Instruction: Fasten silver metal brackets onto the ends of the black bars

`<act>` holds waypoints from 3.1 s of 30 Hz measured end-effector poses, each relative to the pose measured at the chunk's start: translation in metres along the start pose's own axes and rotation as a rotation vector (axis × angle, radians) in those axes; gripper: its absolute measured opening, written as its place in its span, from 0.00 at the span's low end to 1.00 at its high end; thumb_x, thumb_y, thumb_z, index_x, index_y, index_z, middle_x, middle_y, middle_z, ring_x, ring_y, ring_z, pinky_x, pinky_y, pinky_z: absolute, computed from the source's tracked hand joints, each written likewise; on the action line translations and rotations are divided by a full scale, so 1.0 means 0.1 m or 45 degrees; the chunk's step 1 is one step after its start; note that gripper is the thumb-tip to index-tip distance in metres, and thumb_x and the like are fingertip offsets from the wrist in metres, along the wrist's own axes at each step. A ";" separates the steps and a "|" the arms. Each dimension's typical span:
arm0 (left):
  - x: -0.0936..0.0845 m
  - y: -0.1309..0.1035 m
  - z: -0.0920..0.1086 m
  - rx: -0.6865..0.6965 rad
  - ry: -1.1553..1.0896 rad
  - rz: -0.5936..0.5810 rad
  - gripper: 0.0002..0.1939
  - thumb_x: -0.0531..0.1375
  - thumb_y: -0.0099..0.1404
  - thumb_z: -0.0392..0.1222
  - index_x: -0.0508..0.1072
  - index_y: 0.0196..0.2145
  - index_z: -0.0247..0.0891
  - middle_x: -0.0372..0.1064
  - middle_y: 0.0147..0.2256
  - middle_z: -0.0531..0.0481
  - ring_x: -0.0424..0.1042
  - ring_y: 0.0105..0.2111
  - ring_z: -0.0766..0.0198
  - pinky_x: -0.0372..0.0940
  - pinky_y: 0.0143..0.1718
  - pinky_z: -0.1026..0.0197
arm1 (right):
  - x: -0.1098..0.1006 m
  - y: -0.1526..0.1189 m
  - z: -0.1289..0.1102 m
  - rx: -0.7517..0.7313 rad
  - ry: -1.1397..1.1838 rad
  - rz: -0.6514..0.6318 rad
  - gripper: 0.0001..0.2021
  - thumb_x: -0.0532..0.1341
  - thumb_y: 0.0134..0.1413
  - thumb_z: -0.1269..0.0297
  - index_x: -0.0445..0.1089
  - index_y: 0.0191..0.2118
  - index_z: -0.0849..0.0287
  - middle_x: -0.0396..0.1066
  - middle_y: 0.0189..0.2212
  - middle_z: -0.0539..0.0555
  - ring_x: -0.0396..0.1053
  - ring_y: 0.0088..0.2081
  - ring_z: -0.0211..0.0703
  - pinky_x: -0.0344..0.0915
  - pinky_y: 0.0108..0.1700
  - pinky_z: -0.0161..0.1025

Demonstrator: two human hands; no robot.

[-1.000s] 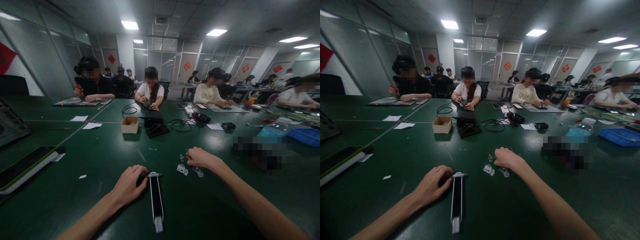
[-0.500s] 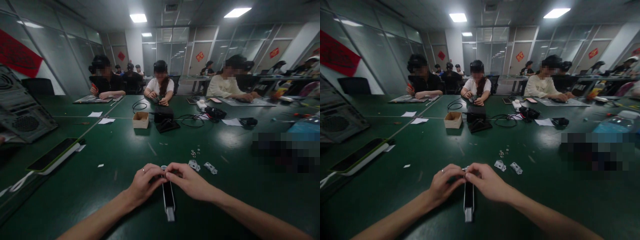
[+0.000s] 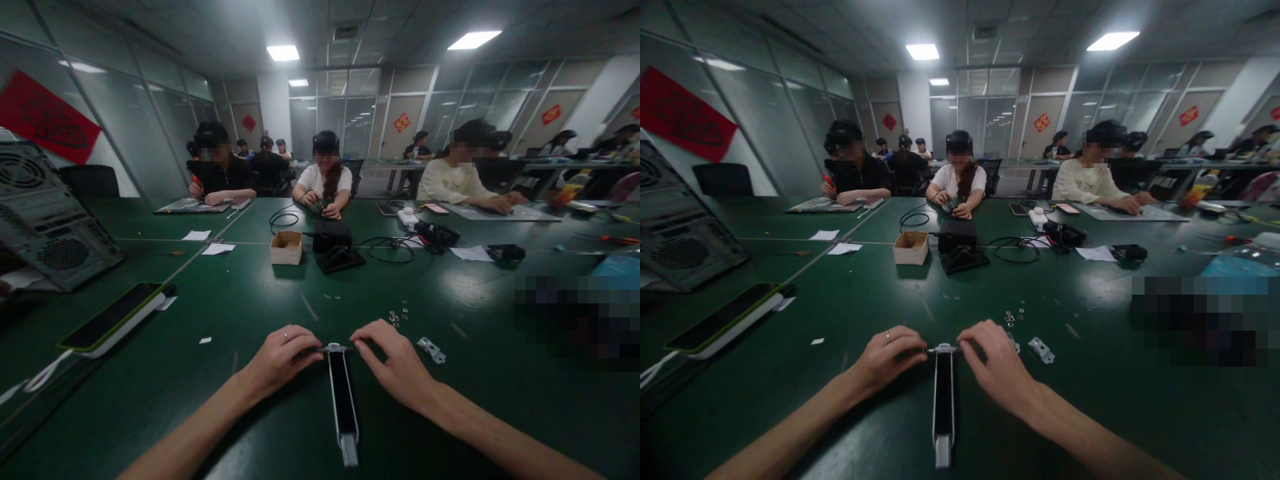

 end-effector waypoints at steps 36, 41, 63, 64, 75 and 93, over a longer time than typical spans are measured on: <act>0.15 0.05 -0.03 -0.494 -0.040 -0.429 0.04 0.59 0.61 0.35 0.73 0.35 0.36 0.69 0.29 0.53 0.67 0.27 0.67 0.60 0.29 0.66 | 0.15 -0.06 0.13 -0.124 -0.288 -0.112 0.09 0.52 0.61 0.69 0.70 0.39 0.61 0.70 0.36 0.56 0.64 0.39 0.46 0.60 0.40 0.44; 0.17 0.05 -0.04 -0.509 -0.022 -0.415 0.03 0.57 0.59 0.33 0.71 0.32 0.36 0.66 0.26 0.55 0.65 0.25 0.67 0.59 0.28 0.67 | 0.17 -0.07 0.15 -0.137 -0.288 -0.102 0.08 0.53 0.61 0.70 0.69 0.38 0.61 0.69 0.35 0.56 0.63 0.38 0.45 0.61 0.39 0.43; 0.06 0.10 -0.05 -0.823 -0.433 -0.360 0.09 0.57 0.60 0.38 0.75 0.37 0.36 0.73 0.31 0.52 0.69 0.29 0.65 0.62 0.31 0.65 | 0.19 -0.07 0.19 -0.144 -0.277 -0.045 0.07 0.54 0.59 0.70 0.69 0.36 0.61 0.70 0.34 0.56 0.64 0.36 0.45 0.63 0.38 0.43; 0.06 0.10 -0.06 -0.824 -0.429 -0.374 0.09 0.57 0.60 0.39 0.75 0.38 0.36 0.73 0.31 0.52 0.69 0.29 0.65 0.62 0.31 0.65 | 0.19 -0.07 0.19 -0.145 -0.277 -0.043 0.07 0.54 0.59 0.69 0.69 0.36 0.61 0.70 0.34 0.56 0.64 0.37 0.45 0.63 0.37 0.43; 0.07 0.10 -0.03 -0.803 -0.370 -0.438 0.08 0.59 0.61 0.40 0.76 0.37 0.38 0.74 0.31 0.53 0.69 0.29 0.65 0.60 0.32 0.65 | 0.19 -0.07 0.19 -0.180 -0.283 -0.025 0.06 0.54 0.58 0.71 0.68 0.35 0.61 0.69 0.33 0.56 0.64 0.36 0.44 0.63 0.37 0.43; 0.09 0.08 -0.02 -0.771 -0.318 -0.413 0.11 0.57 0.65 0.44 0.78 0.38 0.39 0.77 0.36 0.52 0.73 0.34 0.62 0.63 0.39 0.63 | 0.19 -0.07 0.19 -0.177 -0.265 -0.059 0.06 0.54 0.59 0.71 0.68 0.36 0.61 0.70 0.33 0.56 0.66 0.36 0.44 0.65 0.37 0.43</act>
Point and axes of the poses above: each hand's wrist, its own y-axis towards the middle knuckle, its own x-axis out of the palm, z = x × y, the point moved 3 cm from there along y, towards the middle knuckle
